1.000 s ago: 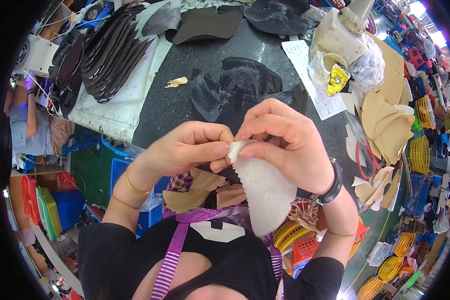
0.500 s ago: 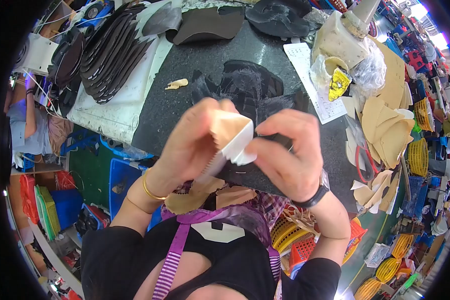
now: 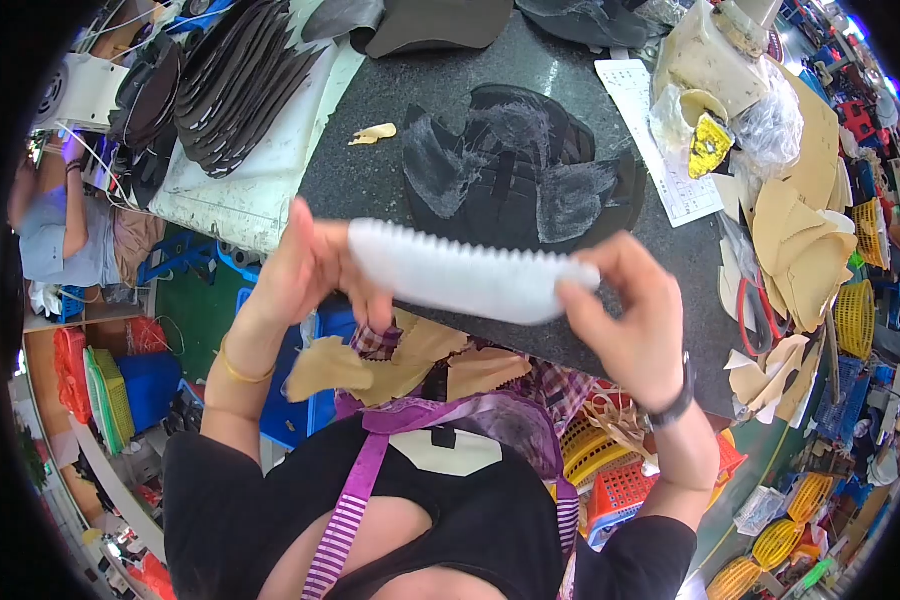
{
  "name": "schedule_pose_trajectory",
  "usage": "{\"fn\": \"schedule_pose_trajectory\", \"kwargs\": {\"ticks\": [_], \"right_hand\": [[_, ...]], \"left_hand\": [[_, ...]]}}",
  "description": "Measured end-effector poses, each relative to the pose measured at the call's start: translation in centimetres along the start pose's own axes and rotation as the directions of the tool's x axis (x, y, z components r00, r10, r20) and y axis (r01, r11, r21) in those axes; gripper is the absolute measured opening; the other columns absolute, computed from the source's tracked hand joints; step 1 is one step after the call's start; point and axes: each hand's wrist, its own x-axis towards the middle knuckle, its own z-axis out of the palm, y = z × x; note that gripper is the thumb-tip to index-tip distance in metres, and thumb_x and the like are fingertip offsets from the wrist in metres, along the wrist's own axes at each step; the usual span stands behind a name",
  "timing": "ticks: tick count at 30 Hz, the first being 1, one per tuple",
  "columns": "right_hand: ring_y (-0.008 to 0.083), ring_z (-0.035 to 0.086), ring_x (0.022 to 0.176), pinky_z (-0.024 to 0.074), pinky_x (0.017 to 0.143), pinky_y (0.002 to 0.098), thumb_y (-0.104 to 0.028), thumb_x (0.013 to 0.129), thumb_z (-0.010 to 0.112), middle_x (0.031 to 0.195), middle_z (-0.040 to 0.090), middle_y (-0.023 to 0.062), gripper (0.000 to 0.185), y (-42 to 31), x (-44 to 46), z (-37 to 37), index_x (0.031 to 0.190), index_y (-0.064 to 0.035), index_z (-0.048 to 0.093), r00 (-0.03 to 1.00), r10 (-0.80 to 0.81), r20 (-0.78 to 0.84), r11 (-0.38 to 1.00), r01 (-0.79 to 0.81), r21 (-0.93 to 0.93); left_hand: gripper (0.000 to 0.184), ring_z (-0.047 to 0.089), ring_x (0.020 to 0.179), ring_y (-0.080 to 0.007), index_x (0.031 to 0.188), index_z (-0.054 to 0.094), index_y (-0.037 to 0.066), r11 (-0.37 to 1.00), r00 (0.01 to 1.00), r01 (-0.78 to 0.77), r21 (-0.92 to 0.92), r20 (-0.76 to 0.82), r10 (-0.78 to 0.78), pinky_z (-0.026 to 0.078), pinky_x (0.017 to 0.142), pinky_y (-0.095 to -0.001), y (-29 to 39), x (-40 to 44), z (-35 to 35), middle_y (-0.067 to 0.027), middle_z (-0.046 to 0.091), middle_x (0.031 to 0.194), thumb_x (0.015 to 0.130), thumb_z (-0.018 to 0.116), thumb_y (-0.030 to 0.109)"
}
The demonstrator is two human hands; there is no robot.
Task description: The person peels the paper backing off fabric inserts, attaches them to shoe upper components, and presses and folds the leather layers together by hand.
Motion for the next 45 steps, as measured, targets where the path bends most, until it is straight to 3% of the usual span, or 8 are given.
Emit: {"fn": "schedule_pose_trajectory", "kwargs": {"ticks": [4, 16, 22, 25, 38, 41, 42, 45], "right_hand": [[0.0151, 0.059, 0.069, 0.0475, 0.067, 0.0271, -0.008, 0.076, 0.07, 0.072, 0.06, 0.0095, 0.018, 1.9, 4.4, -0.3, 0.082, 0.0016, 0.055, 0.995, -0.085, 0.058, 0.941, 0.099, -0.324], [0.0271, 0.057, 0.067, 0.0458, 0.063, 0.0318, -0.015, 0.071, 0.076, 0.071, 0.053, 0.0122, 0.028, 2.7, 5.8, -0.6, 0.077, -0.0026, 0.052, 0.965, -0.137, 0.222, 0.793, 0.242, -0.559], [0.0235, 0.05, 0.109, 0.0287, 0.102, 0.0545, -0.017, 0.072, 0.066, 0.106, 0.053, 0.0067, 0.032, 0.0, 6.4, 0.4, 0.103, -0.0144, 0.059, 0.765, -0.418, 0.489, 0.173, 0.596, -0.784], [0.0242, 0.05, 0.112, 0.0278, 0.104, 0.0564, -0.011, 0.073, 0.062, 0.11, 0.053, 0.0072, 0.031, -0.8, 6.6, 1.3, 0.104, -0.0138, 0.062, 0.634, -0.317, 0.706, 0.29, 0.773, -0.564], [0.0239, 0.062, 0.089, 0.0314, 0.101, 0.0536, -0.016, 0.076, 0.07, 0.081, 0.065, 0.0024, 0.03, -2.3, 20.9, 4.4, 0.105, -0.0132, 0.065, 0.738, -0.64, 0.213, 0.543, 0.631, -0.555], [0.0233, 0.06, 0.087, 0.0428, 0.087, 0.0391, -0.012, 0.07, 0.068, 0.078, 0.059, 0.0041, 0.022, -4.6, 19.1, 4.1, 0.091, -0.0078, 0.063, 0.548, -0.792, 0.268, 0.307, 0.738, -0.601], [0.0228, 0.06, 0.086, 0.0443, 0.083, 0.0362, -0.011, 0.067, 0.067, 0.078, 0.058, 0.0042, 0.022, -5.1, 18.1, 4.2, 0.088, -0.0072, 0.062, 0.444, -0.848, 0.29, 0.177, 0.752, -0.635], [0.0216, 0.058, 0.085, 0.0465, 0.075, 0.0328, -0.011, 0.061, 0.064, 0.079, 0.054, 0.0042, 0.024, -5.9, 16.0, 4.7, 0.085, -0.007, 0.06, 0.192, -0.88, 0.434, -0.126, 0.787, -0.604]], "left_hand": [[0.033, 0.064, 0.059, -0.0116, 0.095, 0.07, 0.001, 0.704, 0.931, 0.052, 0.709, -0.289, 0.222, 0.048, 0.055, -0.0228, 0.1, 5.2, 0.3, -0.0085, 0.066, 0.064, 0.09, 0.059, 0.031], [0.021, 0.057, 0.051, -0.0161, 0.076, 0.068, 0.001, 0.374, 0.92, -0.105, 0.922, -0.053, 0.389, 0.044, 0.051, -0.0274, -2.2, 6.0, -1.2, -0.0085, 0.06, 0.059, 0.081, 0.071, 0.021], [0.042, 0.057, 0.051, -0.0245, 0.061, 0.052, 0.007, 0.018, 0.935, 0.072, 0.997, -0.073, 0.346, 0.042, 0.048, -0.0343, 0.9, 7.0, -2.2, -0.0078, 0.054, 0.053, 0.076, 0.073, 0.039], [0.035, 0.048, 0.052, -0.0141, 0.069, 0.056, 0.004, 0.373, 0.828, 0.061, 0.926, -0.256, 0.499, 0.042, 0.054, -0.0294, 5.4, 10.8, -5.7, -0.0037, 0.053, 0.058, 0.082, 0.07, 0.034], [0.015, 0.06, 0.089, -0.0168, 0.086, 0.065, 0.01, -0.44, 0.468, -0.273, 0.856, 0.518, 0.716, 0.042, 0.078, -0.0305, 8.0, 13.0, -6.9, -0.0005, 0.064, 0.087, 0.074, 0.073, 0.016], [0.013, 0.062, 0.077, -0.0154, 0.086, 0.065, 0.006, -0.064, 0.238, -0.189, 0.98, 0.109, 0.965, 0.045, 0.066, -0.0268, 6.7, 11.0, -7.8, -0.003, 0.066, 0.084, 0.078, 0.073, 0.014], [0.032, 0.061, 0.067, -0.0148, 0.084, 0.065, 0.003, 0.432, 0.404, -0.252, 0.866, -0.311, 0.86, 0.046, 0.058, -0.0251, 6.1, 8.9, -6.4, -0.0064, 0.066, 0.08, 0.093, 0.058, 0.032], [0.088, 0.059, 0.057, -0.0122, 0.083, 0.065, 0.002, 0.977, 0.953, -0.207, 0.053, -0.213, 0.214, 0.047, 0.055, -0.0219, 3.7, 7.6, -2.8, -0.0066, 0.065, 0.07, 0.091, 0.012, 0.071]]}}
